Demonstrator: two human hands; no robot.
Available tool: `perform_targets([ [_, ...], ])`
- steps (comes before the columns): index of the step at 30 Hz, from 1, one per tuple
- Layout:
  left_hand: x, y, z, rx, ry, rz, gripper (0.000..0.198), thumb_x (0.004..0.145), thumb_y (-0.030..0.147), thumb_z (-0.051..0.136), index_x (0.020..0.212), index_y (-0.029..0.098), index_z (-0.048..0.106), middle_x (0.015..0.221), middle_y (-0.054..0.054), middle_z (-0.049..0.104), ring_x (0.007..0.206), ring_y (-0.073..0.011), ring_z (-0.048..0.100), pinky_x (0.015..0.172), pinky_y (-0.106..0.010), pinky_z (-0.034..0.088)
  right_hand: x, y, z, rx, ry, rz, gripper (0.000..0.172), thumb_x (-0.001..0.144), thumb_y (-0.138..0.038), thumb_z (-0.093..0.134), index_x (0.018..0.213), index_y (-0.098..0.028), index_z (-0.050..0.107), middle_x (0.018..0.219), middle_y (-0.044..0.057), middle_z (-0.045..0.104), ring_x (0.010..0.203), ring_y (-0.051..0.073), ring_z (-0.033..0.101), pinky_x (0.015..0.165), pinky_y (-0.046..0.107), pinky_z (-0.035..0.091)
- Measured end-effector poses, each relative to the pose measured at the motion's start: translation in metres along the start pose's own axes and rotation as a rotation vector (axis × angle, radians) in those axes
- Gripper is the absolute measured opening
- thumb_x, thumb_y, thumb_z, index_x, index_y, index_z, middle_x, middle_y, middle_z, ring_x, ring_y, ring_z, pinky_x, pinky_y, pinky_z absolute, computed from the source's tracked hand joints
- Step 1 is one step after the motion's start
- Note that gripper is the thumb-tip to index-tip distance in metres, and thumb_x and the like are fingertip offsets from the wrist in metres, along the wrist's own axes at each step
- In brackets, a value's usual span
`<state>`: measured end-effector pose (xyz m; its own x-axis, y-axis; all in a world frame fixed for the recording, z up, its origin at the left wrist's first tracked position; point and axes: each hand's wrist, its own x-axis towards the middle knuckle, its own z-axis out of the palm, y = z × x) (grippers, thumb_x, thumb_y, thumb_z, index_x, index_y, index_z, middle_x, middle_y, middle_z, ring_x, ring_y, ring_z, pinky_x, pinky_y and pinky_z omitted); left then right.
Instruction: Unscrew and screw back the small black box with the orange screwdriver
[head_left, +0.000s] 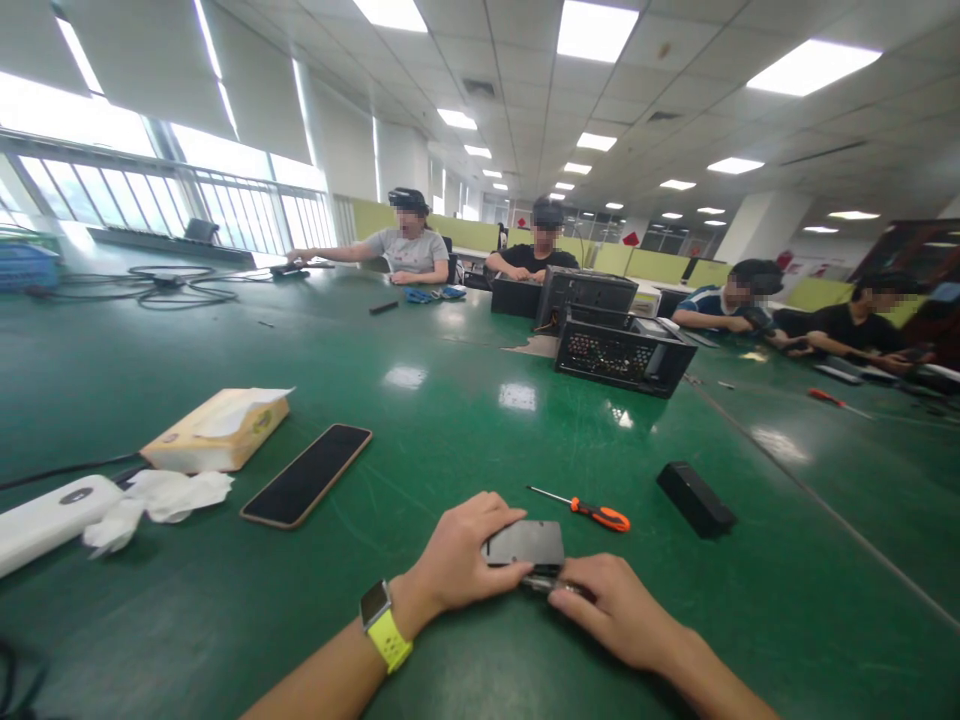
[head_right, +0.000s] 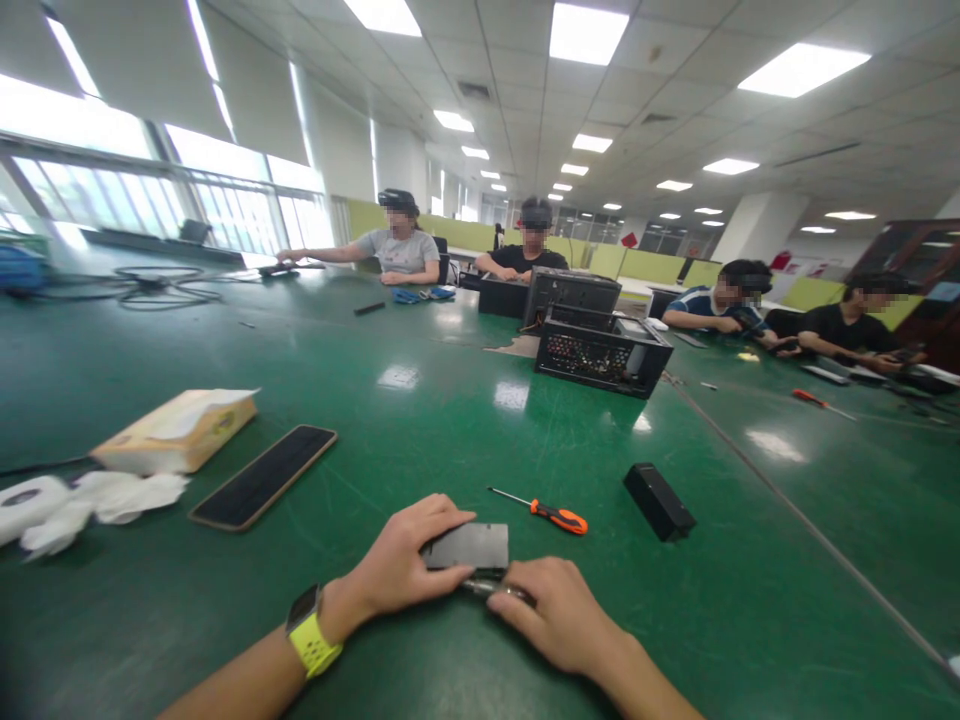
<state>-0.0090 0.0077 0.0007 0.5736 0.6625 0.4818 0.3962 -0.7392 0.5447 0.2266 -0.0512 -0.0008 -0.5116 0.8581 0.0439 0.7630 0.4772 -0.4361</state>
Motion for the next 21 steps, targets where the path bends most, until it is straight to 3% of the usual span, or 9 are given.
perform_targets([
  [4, 0.000, -0.001, -0.001, 0.010, -0.001, -0.010, 0.041, 0.077, 0.030, 0.072, 0.115, 0.015, 0.068, 0.098, -0.008, 0.067, 0.088, -0.0245, 0.061, 0.079, -0.034, 0.051, -0.009, 0.018, -0.023, 0.051, -0.006, 0.045, 0.033, 0.092, -0.042, 0.056, 0.072, -0.018, 0.067, 0.067, -0.001, 0.065, 0.066, 0.015, 0.059, 0.067, 0.026, 0.040],
  [8, 0.000, 0.000, 0.000, -0.014, 0.002, -0.014, 0.040, 0.075, 0.028, 0.073, 0.113, 0.016, 0.069, 0.099, -0.008, 0.065, 0.088, -0.0237, 0.061, 0.078, -0.033, 0.051, -0.020, 0.045, -0.044, 0.044, 0.013, 0.148, 0.018, 0.086, -0.036, 0.064, 0.081, -0.020, 0.072, 0.078, 0.002, 0.069, 0.076, 0.020, 0.063, 0.073, 0.031, 0.044],
  [10, 0.000, 0.000, 0.001, -0.025, 0.004, -0.011, 0.040, 0.075, 0.027, 0.073, 0.113, 0.016, 0.069, 0.099, -0.008, 0.064, 0.088, -0.0234, 0.061, 0.079, -0.033, 0.051, -0.022, 0.049, -0.046, 0.027, 0.049, 0.167, 0.019, 0.082, -0.037, 0.068, 0.092, -0.021, 0.072, 0.091, 0.006, 0.071, 0.087, 0.025, 0.063, 0.079, 0.035, 0.046],
  [14, -0.001, 0.000, 0.001, -0.025, 0.001, -0.009, 0.041, 0.073, 0.025, 0.074, 0.113, 0.017, 0.069, 0.099, -0.007, 0.062, 0.089, -0.0236, 0.061, 0.080, -0.033, 0.051, -0.012, 0.029, -0.030, 0.073, 0.231, 0.155, 0.047, 0.079, -0.044, 0.072, 0.118, -0.020, 0.066, 0.123, 0.012, 0.065, 0.114, 0.030, 0.056, 0.100, 0.043, 0.041],
  [18, -0.001, 0.000, 0.001, -0.028, -0.002, 0.007, 0.041, 0.073, 0.025, 0.073, 0.113, 0.017, 0.069, 0.100, -0.008, 0.062, 0.090, -0.0237, 0.060, 0.081, -0.034, 0.051, 0.010, 0.002, -0.007, 0.188, 0.294, 0.159, 0.082, 0.069, -0.044, 0.080, 0.141, -0.019, 0.048, 0.135, 0.012, 0.058, 0.115, 0.030, 0.058, 0.099, 0.040, 0.045],
  [21, 0.000, 0.002, 0.002, -0.009, -0.013, 0.019, 0.039, 0.071, 0.024, 0.072, 0.109, 0.017, 0.071, 0.097, -0.008, 0.061, 0.088, -0.0241, 0.060, 0.078, -0.034, 0.051, 0.022, -0.007, 0.001, 0.236, 0.265, 0.128, 0.073, 0.069, -0.041, 0.081, 0.134, -0.019, 0.056, 0.124, 0.010, 0.065, 0.111, 0.029, 0.061, 0.096, 0.038, 0.046],
])
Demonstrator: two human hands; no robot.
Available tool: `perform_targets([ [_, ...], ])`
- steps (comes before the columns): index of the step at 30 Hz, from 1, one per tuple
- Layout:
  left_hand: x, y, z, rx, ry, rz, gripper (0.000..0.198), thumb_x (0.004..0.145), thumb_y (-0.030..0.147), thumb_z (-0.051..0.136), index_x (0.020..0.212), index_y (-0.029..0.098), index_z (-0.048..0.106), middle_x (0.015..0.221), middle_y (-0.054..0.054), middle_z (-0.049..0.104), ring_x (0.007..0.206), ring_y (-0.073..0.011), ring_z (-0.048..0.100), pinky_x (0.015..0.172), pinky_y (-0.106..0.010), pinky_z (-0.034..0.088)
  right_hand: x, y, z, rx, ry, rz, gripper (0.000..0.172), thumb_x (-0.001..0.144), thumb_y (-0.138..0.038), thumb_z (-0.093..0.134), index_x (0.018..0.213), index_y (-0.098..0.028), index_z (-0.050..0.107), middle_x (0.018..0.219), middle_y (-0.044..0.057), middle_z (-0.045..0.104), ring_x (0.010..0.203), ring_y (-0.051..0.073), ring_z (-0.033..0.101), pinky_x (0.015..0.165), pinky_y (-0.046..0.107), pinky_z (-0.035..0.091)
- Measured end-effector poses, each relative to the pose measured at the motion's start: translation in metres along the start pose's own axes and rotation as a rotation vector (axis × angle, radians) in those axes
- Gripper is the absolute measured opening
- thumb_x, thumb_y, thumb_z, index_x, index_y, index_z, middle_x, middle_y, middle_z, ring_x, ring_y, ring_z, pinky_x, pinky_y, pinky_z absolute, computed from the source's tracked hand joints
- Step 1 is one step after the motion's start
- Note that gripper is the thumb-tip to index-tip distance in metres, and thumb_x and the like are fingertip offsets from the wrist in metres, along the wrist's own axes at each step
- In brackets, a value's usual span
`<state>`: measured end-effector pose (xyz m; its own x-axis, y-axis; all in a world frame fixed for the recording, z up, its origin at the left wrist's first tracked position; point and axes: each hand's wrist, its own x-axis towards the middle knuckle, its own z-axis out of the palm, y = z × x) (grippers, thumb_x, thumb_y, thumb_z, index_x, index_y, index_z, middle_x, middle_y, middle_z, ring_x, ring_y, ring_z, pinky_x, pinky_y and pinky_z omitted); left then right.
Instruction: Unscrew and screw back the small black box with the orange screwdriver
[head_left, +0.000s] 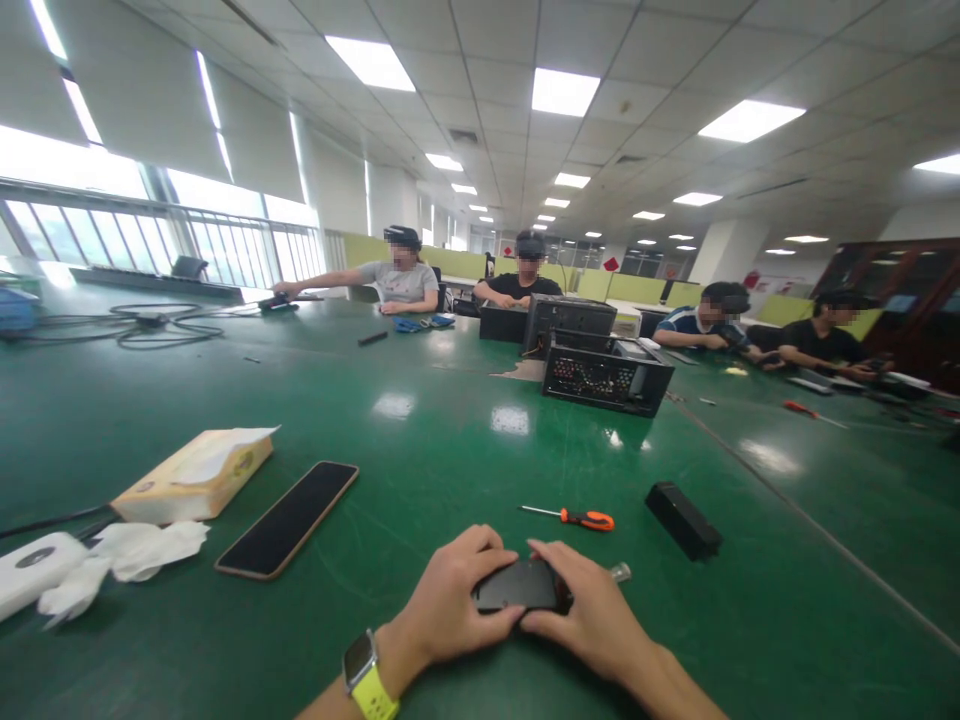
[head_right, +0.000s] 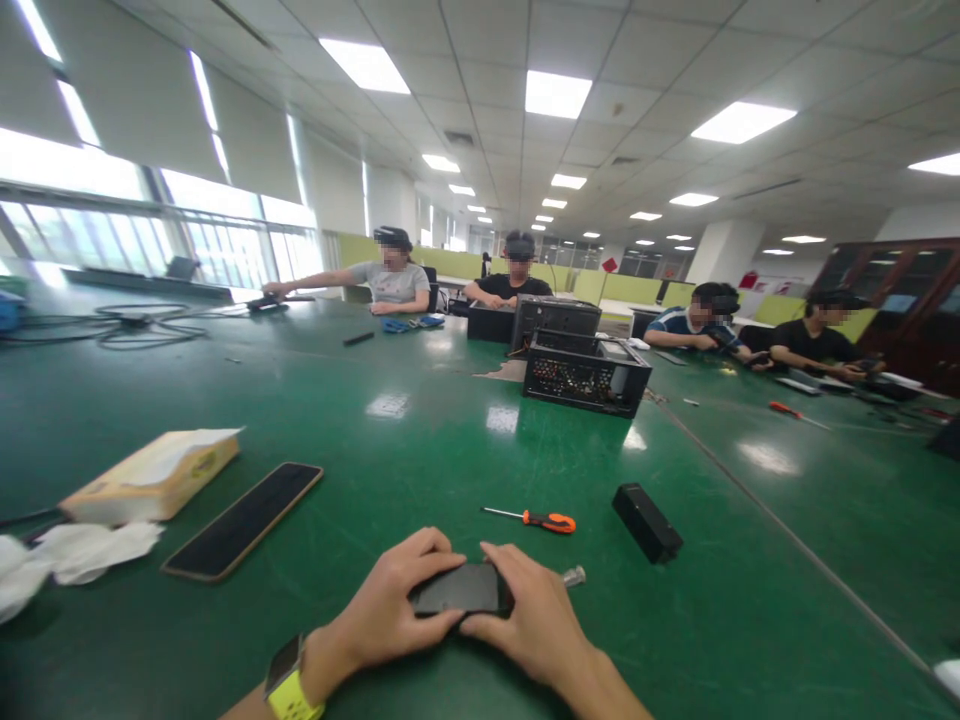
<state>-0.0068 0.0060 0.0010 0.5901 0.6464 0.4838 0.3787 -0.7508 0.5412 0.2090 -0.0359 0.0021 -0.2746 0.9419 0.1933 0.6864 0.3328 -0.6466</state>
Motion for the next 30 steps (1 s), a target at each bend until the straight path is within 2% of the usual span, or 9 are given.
perform_targets([
  [3, 0.000, 0.003, 0.001, 0.006, -0.012, 0.007, 0.038, 0.068, 0.022, 0.072, 0.106, 0.019, 0.072, 0.094, -0.007, 0.061, 0.087, -0.0244, 0.060, 0.076, -0.034, 0.052, 0.004, -0.002, 0.004, 0.022, -0.003, -0.026, 0.049, 0.070, -0.038, 0.081, 0.114, -0.019, 0.068, 0.107, 0.008, 0.071, 0.099, 0.027, 0.065, 0.090, 0.036, 0.048],
  [6, 0.000, 0.003, 0.000, -0.031, 0.012, 0.034, 0.045, 0.067, 0.021, 0.073, 0.112, 0.020, 0.069, 0.099, -0.008, 0.061, 0.089, -0.0246, 0.060, 0.079, -0.034, 0.052, 0.004, -0.002, 0.003, 0.038, 0.023, -0.049, 0.039, 0.069, -0.037, 0.081, 0.102, -0.020, 0.069, 0.096, 0.005, 0.071, 0.089, 0.025, 0.065, 0.082, 0.033, 0.049],
  [11, -0.002, -0.004, -0.004, -0.051, 0.152, 0.055, 0.056, 0.075, 0.035, 0.076, 0.127, 0.022, 0.059, 0.112, -0.010, 0.059, 0.102, -0.0282, 0.059, 0.089, -0.040, 0.051, 0.003, 0.004, -0.008, 0.023, 0.102, -0.004, 0.036, 0.072, -0.041, 0.078, 0.099, -0.020, 0.067, 0.096, 0.006, 0.070, 0.089, 0.025, 0.064, 0.081, 0.034, 0.048],
  [17, 0.000, -0.007, -0.001, -0.038, 0.104, 0.091, 0.062, 0.078, 0.043, 0.077, 0.134, 0.026, 0.055, 0.120, -0.011, 0.059, 0.109, -0.0294, 0.058, 0.093, -0.042, 0.050, -0.003, 0.007, -0.016, 0.048, 0.082, 0.095, 0.035, 0.067, -0.036, 0.080, 0.095, -0.019, 0.068, 0.090, 0.004, 0.071, 0.085, 0.025, 0.064, 0.076, 0.032, 0.048],
  [21, -0.002, -0.010, -0.002, -0.054, 0.220, 0.052, 0.060, 0.083, 0.053, 0.071, 0.133, 0.025, 0.055, 0.121, -0.011, 0.059, 0.111, -0.0302, 0.058, 0.095, -0.044, 0.050, -0.007, 0.018, -0.031, 0.223, 0.139, 0.132, 0.039, 0.072, -0.043, 0.075, 0.099, -0.017, 0.067, 0.091, 0.005, 0.071, 0.084, 0.025, 0.066, 0.074, 0.033, 0.051],
  [23, -0.003, -0.012, -0.004, -0.048, 0.274, 0.020, 0.053, 0.087, 0.050, 0.067, 0.131, 0.024, 0.056, 0.120, -0.011, 0.059, 0.109, -0.0296, 0.059, 0.094, -0.044, 0.051, -0.010, 0.035, -0.054, 0.269, 0.248, 0.179, 0.045, 0.074, -0.050, 0.071, 0.104, -0.017, 0.065, 0.094, 0.006, 0.072, 0.084, 0.026, 0.067, 0.074, 0.034, 0.053],
  [26, -0.003, -0.014, -0.005, -0.024, 0.299, -0.001, 0.045, 0.088, 0.043, 0.066, 0.128, 0.023, 0.057, 0.118, -0.011, 0.061, 0.107, -0.0289, 0.060, 0.091, -0.043, 0.052, -0.020, 0.072, -0.102, 0.164, 0.609, 0.342, 0.058, 0.069, -0.059, 0.070, 0.107, -0.016, 0.065, 0.091, 0.009, 0.072, 0.082, 0.030, 0.068, 0.073, 0.036, 0.053],
  [29, -0.002, -0.013, -0.004, 0.002, 0.302, 0.008, 0.039, 0.089, 0.036, 0.066, 0.125, 0.022, 0.059, 0.114, -0.011, 0.063, 0.105, -0.0282, 0.060, 0.090, -0.043, 0.052, -0.041, 0.115, -0.150, -0.123, 0.941, 0.670, 0.071, 0.066, -0.070, 0.065, 0.110, -0.015, 0.067, 0.086, 0.013, 0.072, 0.076, 0.034, 0.068, 0.069, 0.042, 0.053],
  [30, -0.001, -0.013, -0.004, 0.008, 0.304, 0.010, 0.037, 0.089, 0.035, 0.065, 0.124, 0.022, 0.060, 0.112, -0.011, 0.064, 0.103, -0.0278, 0.061, 0.090, -0.042, 0.052, -0.048, 0.130, -0.162, -0.231, 0.983, 0.774, 0.075, 0.067, -0.073, 0.061, 0.112, -0.013, 0.067, 0.088, 0.016, 0.072, 0.079, 0.037, 0.067, 0.069, 0.045, 0.052],
])
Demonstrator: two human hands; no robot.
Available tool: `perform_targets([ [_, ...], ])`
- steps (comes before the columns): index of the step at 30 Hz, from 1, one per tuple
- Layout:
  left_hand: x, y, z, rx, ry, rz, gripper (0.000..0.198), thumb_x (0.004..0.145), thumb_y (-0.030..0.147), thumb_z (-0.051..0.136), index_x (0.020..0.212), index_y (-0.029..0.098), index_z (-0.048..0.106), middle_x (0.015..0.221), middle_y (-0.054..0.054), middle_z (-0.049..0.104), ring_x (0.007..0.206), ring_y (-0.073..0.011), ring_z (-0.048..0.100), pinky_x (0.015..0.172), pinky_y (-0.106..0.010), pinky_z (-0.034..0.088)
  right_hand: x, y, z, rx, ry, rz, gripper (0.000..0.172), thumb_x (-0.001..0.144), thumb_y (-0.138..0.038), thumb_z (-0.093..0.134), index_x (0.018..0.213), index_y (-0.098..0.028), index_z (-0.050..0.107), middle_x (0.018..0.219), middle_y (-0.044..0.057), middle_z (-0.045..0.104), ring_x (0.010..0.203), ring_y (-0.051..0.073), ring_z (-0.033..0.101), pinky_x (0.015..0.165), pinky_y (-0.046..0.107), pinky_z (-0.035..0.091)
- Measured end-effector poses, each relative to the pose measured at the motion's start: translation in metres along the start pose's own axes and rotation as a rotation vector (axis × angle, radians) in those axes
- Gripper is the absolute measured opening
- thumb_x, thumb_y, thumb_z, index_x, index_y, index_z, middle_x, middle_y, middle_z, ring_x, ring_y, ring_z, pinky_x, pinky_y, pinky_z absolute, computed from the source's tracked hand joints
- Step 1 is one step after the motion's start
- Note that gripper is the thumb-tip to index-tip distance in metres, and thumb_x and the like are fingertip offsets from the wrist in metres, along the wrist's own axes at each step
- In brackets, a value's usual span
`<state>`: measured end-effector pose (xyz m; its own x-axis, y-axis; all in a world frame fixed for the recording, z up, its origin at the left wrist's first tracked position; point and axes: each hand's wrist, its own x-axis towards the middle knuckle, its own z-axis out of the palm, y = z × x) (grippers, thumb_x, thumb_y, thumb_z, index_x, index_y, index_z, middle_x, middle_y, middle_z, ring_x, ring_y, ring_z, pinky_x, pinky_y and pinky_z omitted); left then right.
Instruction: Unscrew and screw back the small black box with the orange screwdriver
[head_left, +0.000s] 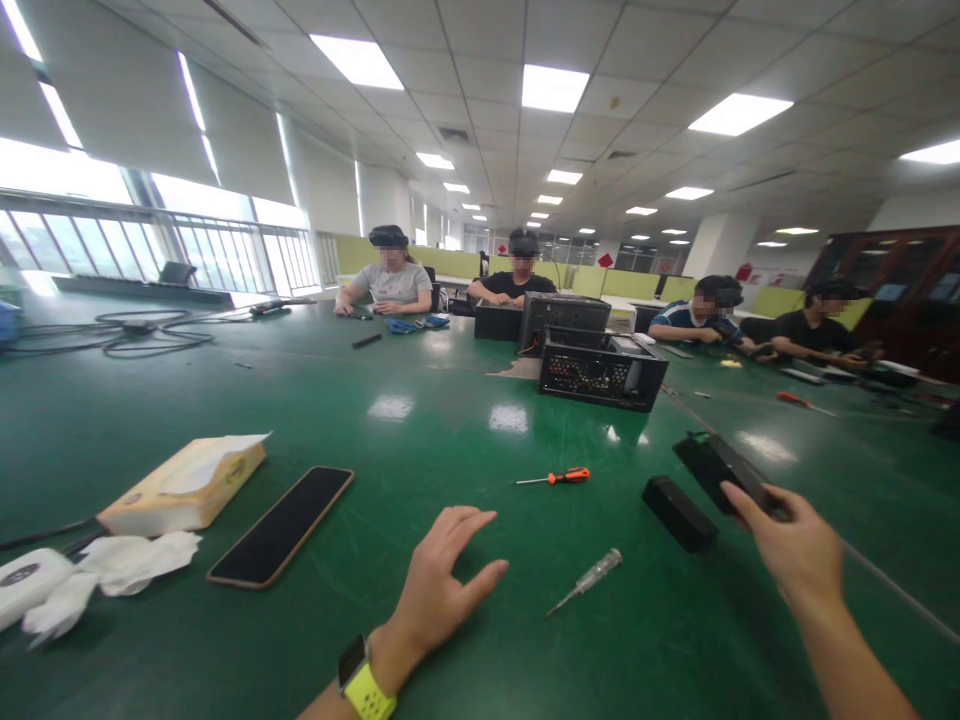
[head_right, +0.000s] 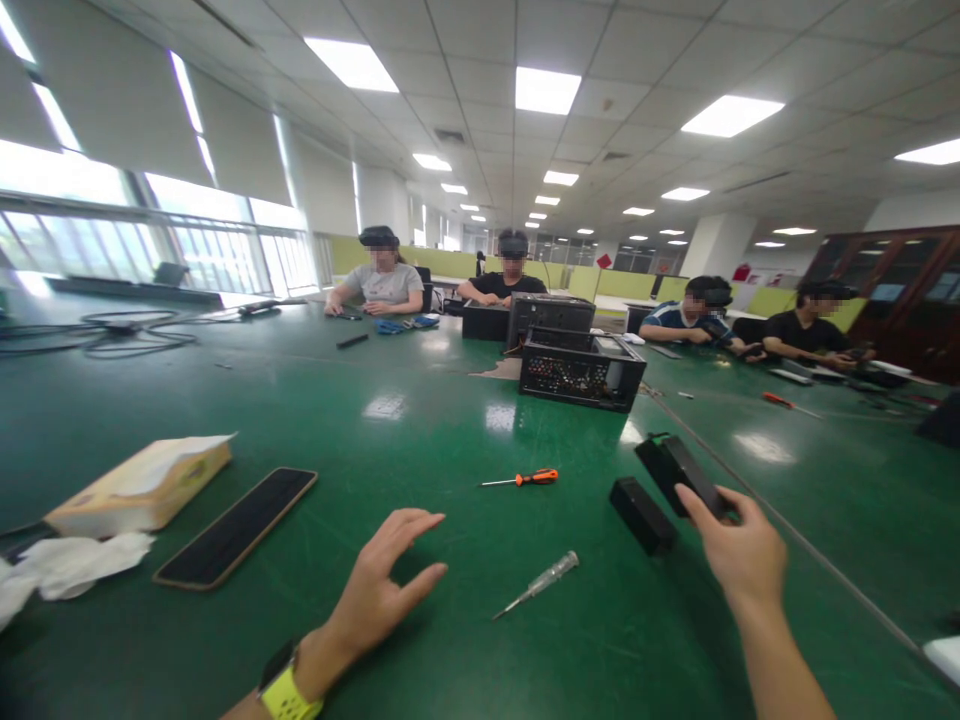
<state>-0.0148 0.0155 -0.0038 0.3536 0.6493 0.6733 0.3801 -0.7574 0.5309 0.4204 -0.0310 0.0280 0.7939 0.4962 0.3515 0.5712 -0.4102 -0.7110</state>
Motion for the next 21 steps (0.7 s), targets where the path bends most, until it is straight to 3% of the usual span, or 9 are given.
perform_targets([
  [2, 0.001, 0.000, 0.001, 0.010, -0.002, -0.002, 0.034, 0.090, 0.032, 0.065, 0.122, 0.021, 0.060, 0.109, -0.010, 0.065, 0.101, -0.0267, 0.061, 0.087, -0.041, 0.053, 0.020, 0.027, -0.004, -0.177, 0.037, 0.061, 0.081, 0.071, -0.076, 0.054, 0.117, -0.011, 0.066, 0.096, 0.021, 0.072, 0.087, 0.041, 0.067, 0.072, 0.048, 0.052],
  [6, 0.002, -0.002, 0.003, 0.039, -0.019, -0.023, 0.028, 0.090, 0.028, 0.063, 0.117, 0.021, 0.062, 0.105, -0.009, 0.066, 0.096, -0.0254, 0.063, 0.085, -0.040, 0.054, 0.032, 0.064, 0.005, -0.299, -0.103, 0.148, 0.079, 0.071, -0.074, 0.056, 0.119, -0.011, 0.065, 0.100, 0.024, 0.072, 0.092, 0.044, 0.067, 0.070, 0.049, 0.054],
  [12, 0.004, -0.001, 0.003, 0.062, -0.024, -0.039, 0.024, 0.090, 0.026, 0.062, 0.113, 0.021, 0.064, 0.101, -0.008, 0.068, 0.092, -0.0245, 0.065, 0.083, -0.038, 0.055, 0.032, 0.076, 0.016, -0.292, -0.196, 0.215, 0.087, 0.063, -0.078, 0.062, 0.123, -0.015, 0.064, 0.112, 0.029, 0.068, 0.100, 0.049, 0.065, 0.071, 0.056, 0.052],
  [16, 0.004, 0.000, 0.002, 0.067, -0.024, -0.039, 0.024, 0.090, 0.026, 0.062, 0.113, 0.021, 0.064, 0.101, -0.007, 0.068, 0.092, -0.0241, 0.065, 0.083, -0.038, 0.055, 0.040, 0.080, 0.021, -0.198, -0.110, 0.155, 0.103, 0.067, -0.080, 0.056, 0.141, -0.009, 0.048, 0.120, 0.027, 0.066, 0.107, 0.050, 0.062, 0.082, 0.058, 0.050],
  [18, 0.003, -0.001, 0.003, 0.063, -0.030, -0.036, 0.024, 0.090, 0.026, 0.061, 0.114, 0.021, 0.064, 0.102, -0.007, 0.067, 0.092, -0.0238, 0.064, 0.083, -0.037, 0.055, 0.043, 0.082, 0.027, -0.156, -0.082, 0.085, 0.094, 0.074, -0.075, 0.052, 0.143, -0.012, 0.046, 0.122, 0.023, 0.066, 0.110, 0.047, 0.061, 0.086, 0.054, 0.049],
  [21, 0.002, -0.002, 0.003, 0.052, -0.046, -0.021, 0.023, 0.092, 0.026, 0.060, 0.114, 0.021, 0.064, 0.101, -0.008, 0.067, 0.093, -0.0237, 0.064, 0.083, -0.037, 0.054, 0.046, 0.084, 0.035, -0.120, -0.076, 0.027, 0.066, 0.082, -0.063, 0.047, 0.127, -0.018, 0.065, 0.117, 0.018, 0.070, 0.110, 0.042, 0.062, 0.088, 0.048, 0.049],
])
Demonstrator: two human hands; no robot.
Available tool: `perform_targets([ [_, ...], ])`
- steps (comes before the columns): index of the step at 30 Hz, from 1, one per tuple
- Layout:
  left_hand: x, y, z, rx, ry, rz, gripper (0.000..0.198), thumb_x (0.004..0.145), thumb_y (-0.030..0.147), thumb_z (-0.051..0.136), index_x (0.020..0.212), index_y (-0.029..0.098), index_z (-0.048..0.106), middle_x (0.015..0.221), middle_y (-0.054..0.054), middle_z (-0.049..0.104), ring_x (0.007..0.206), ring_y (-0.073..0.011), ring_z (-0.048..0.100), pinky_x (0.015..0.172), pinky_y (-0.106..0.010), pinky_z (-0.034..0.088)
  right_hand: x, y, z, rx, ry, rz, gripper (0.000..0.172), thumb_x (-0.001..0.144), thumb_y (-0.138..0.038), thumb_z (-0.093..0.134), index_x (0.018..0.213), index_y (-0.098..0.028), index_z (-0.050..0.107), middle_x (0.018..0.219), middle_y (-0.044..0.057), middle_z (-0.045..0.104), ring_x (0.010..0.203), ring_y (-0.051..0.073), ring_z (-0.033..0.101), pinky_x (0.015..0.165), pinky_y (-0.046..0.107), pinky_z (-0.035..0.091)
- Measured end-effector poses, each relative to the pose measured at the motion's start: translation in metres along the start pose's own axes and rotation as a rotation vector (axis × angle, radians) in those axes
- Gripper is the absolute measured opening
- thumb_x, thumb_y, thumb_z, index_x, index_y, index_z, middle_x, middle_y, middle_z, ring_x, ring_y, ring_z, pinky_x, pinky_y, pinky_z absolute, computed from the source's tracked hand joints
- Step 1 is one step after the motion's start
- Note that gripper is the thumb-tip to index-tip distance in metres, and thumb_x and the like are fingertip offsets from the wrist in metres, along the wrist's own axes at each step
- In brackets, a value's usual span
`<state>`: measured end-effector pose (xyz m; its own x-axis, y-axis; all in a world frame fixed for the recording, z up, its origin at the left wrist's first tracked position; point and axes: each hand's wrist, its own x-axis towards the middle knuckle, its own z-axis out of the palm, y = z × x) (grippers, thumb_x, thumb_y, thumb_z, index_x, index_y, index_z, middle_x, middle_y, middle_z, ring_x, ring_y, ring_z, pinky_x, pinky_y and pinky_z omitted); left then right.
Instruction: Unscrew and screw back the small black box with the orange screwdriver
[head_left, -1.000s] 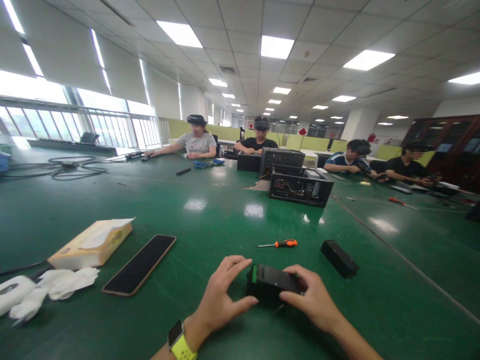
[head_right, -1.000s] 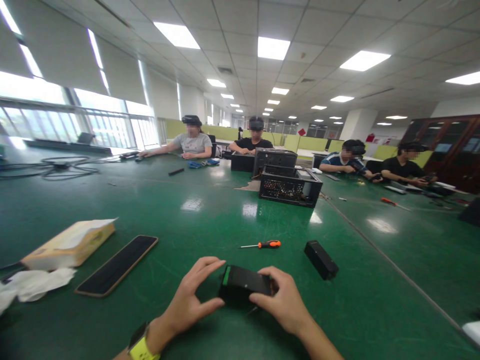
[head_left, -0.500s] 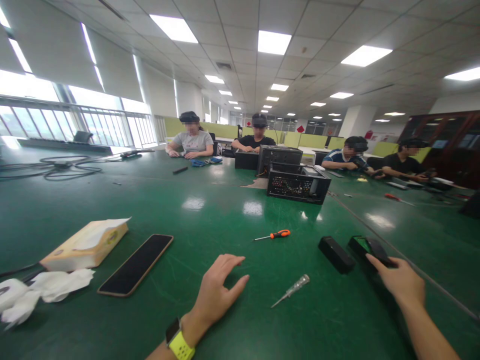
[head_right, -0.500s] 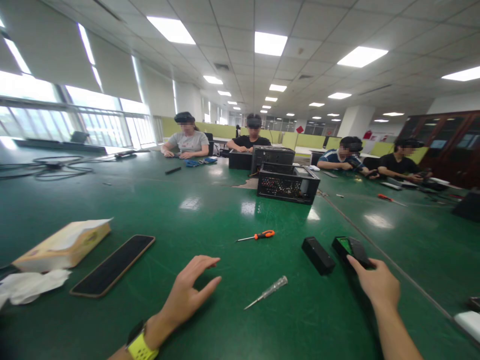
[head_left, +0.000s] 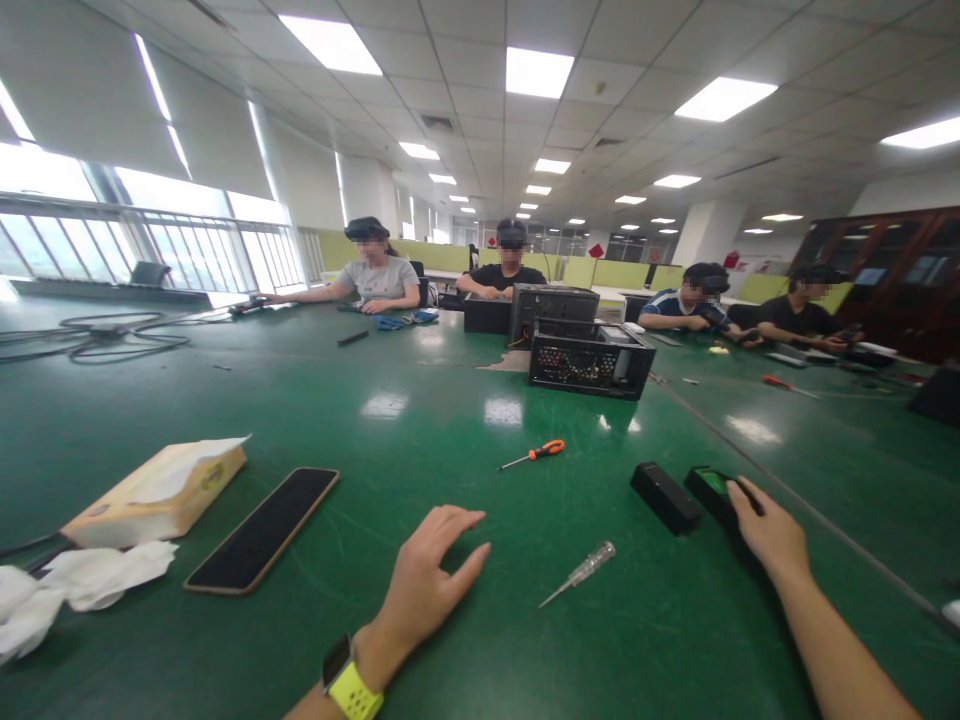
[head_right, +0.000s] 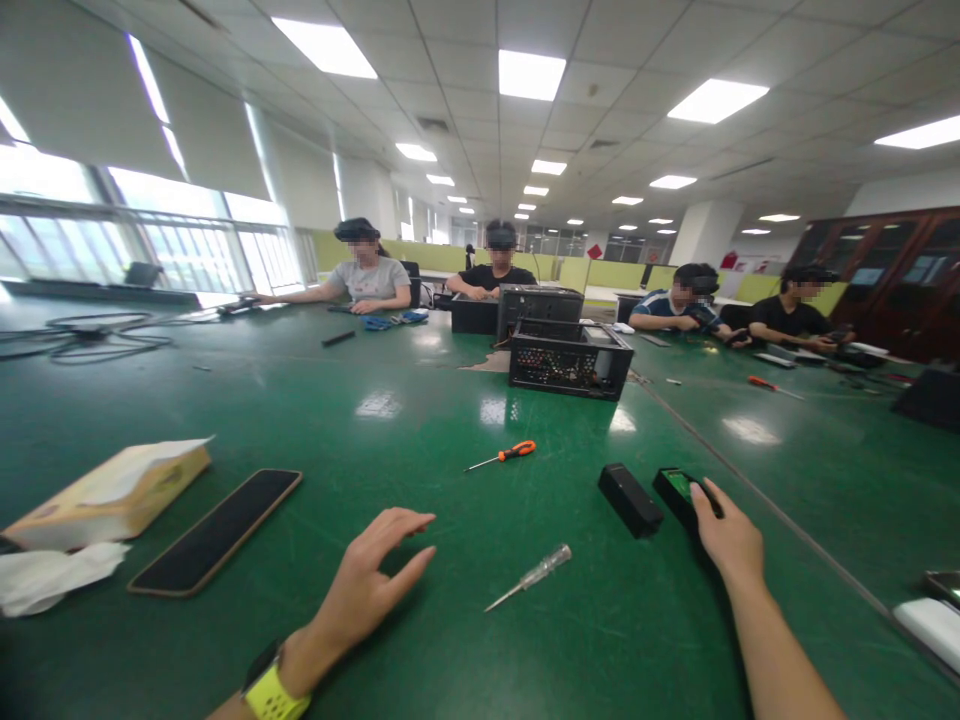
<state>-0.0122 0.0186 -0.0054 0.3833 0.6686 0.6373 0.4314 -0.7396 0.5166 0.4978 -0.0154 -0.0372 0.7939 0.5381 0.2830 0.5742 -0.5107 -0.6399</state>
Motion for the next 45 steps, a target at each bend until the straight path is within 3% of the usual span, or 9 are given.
perform_targets([
  [2, -0.001, -0.001, 0.001, -0.006, -0.004, 0.008, 0.023, 0.092, 0.026, 0.060, 0.113, 0.020, 0.065, 0.101, -0.008, 0.067, 0.093, -0.0238, 0.063, 0.082, -0.037, 0.054, 0.001, 0.002, 0.002, 0.030, 0.036, -0.017, 0.060, 0.083, -0.057, 0.046, 0.118, -0.016, 0.071, 0.108, 0.017, 0.073, 0.101, 0.039, 0.066, 0.082, 0.045, 0.051],
  [6, -0.001, -0.003, 0.002, -0.013, -0.001, 0.014, 0.023, 0.092, 0.026, 0.060, 0.113, 0.020, 0.065, 0.100, -0.008, 0.066, 0.093, -0.0236, 0.063, 0.081, -0.037, 0.054, -0.001, 0.004, 0.000, 0.090, 0.081, -0.084, 0.066, 0.080, -0.059, 0.048, 0.125, -0.014, 0.067, 0.096, 0.014, 0.075, 0.084, 0.032, 0.070, 0.069, 0.039, 0.054],
  [12, 0.000, -0.002, 0.001, -0.016, -0.011, 0.018, 0.021, 0.091, 0.025, 0.061, 0.111, 0.020, 0.066, 0.100, -0.008, 0.066, 0.093, -0.0238, 0.063, 0.082, -0.037, 0.053, -0.003, 0.001, 0.003, 0.003, 0.004, -0.228, 0.069, 0.067, -0.070, 0.060, 0.117, -0.023, 0.071, 0.106, 0.012, 0.074, 0.095, 0.036, 0.067, 0.078, 0.043, 0.052],
  [19, -0.002, -0.003, 0.003, -0.031, -0.041, 0.012, 0.020, 0.089, 0.023, 0.062, 0.109, 0.019, 0.067, 0.099, -0.008, 0.066, 0.092, -0.0237, 0.063, 0.082, -0.037, 0.053, 0.003, 0.002, 0.002, -0.159, 0.042, -0.177, 0.068, 0.074, -0.066, 0.053, 0.124, -0.023, 0.068, 0.089, 0.015, 0.075, 0.078, 0.039, 0.068, 0.062, 0.044, 0.051],
  [24, -0.003, -0.003, 0.003, -0.049, -0.079, 0.006, 0.020, 0.089, 0.022, 0.063, 0.108, 0.019, 0.067, 0.100, -0.008, 0.066, 0.092, -0.0235, 0.064, 0.082, -0.037, 0.053, 0.008, 0.008, 0.003, -0.165, 0.032, -0.210, 0.063, 0.075, -0.063, 0.048, 0.116, -0.022, 0.074, 0.082, 0.013, 0.076, 0.078, 0.038, 0.069, 0.064, 0.044, 0.053],
  [31, -0.003, -0.004, 0.003, -0.058, -0.088, 0.003, 0.018, 0.089, 0.022, 0.062, 0.106, 0.020, 0.068, 0.098, -0.007, 0.066, 0.091, -0.0229, 0.064, 0.082, -0.036, 0.052, 0.014, 0.017, 0.008, -0.109, 0.027, -0.345, 0.056, 0.078, -0.051, 0.039, 0.106, -0.019, 0.076, 0.114, 0.008, 0.074, 0.107, 0.030, 0.067, 0.092, 0.040, 0.052],
  [36, -0.004, -0.004, 0.005, -0.061, -0.100, 0.011, 0.017, 0.089, 0.022, 0.062, 0.105, 0.020, 0.068, 0.098, -0.007, 0.066, 0.091, -0.0228, 0.063, 0.082, -0.036, 0.052, 0.015, 0.022, 0.008, -0.128, 0.041, -0.402, 0.055, 0.078, -0.058, 0.047, 0.108, -0.021, 0.075, 0.115, 0.009, 0.073, 0.103, 0.032, 0.068, 0.087, 0.043, 0.054],
  [41, -0.004, -0.004, 0.004, -0.064, -0.106, 0.005, 0.017, 0.089, 0.022, 0.062, 0.105, 0.020, 0.068, 0.098, -0.007, 0.066, 0.091, -0.0226, 0.063, 0.081, -0.036, 0.052, 0.025, 0.029, 0.007, -0.187, 0.026, -0.451, 0.053, 0.079, -0.053, 0.045, 0.104, -0.020, 0.077, 0.106, 0.011, 0.076, 0.096, 0.033, 0.070, 0.079, 0.043, 0.056],
  [45, -0.002, -0.003, 0.004, -0.061, -0.109, 0.001, 0.016, 0.089, 0.022, 0.062, 0.104, 0.020, 0.068, 0.097, -0.007, 0.066, 0.090, -0.0222, 0.063, 0.081, -0.035, 0.052, 0.029, 0.029, 0.003, -0.252, 0.023, -0.510, 0.048, 0.078, -0.049, 0.047, 0.100, -0.020, 0.079, 0.100, 0.011, 0.077, 0.092, 0.032, 0.071, 0.081, 0.043, 0.055],
])
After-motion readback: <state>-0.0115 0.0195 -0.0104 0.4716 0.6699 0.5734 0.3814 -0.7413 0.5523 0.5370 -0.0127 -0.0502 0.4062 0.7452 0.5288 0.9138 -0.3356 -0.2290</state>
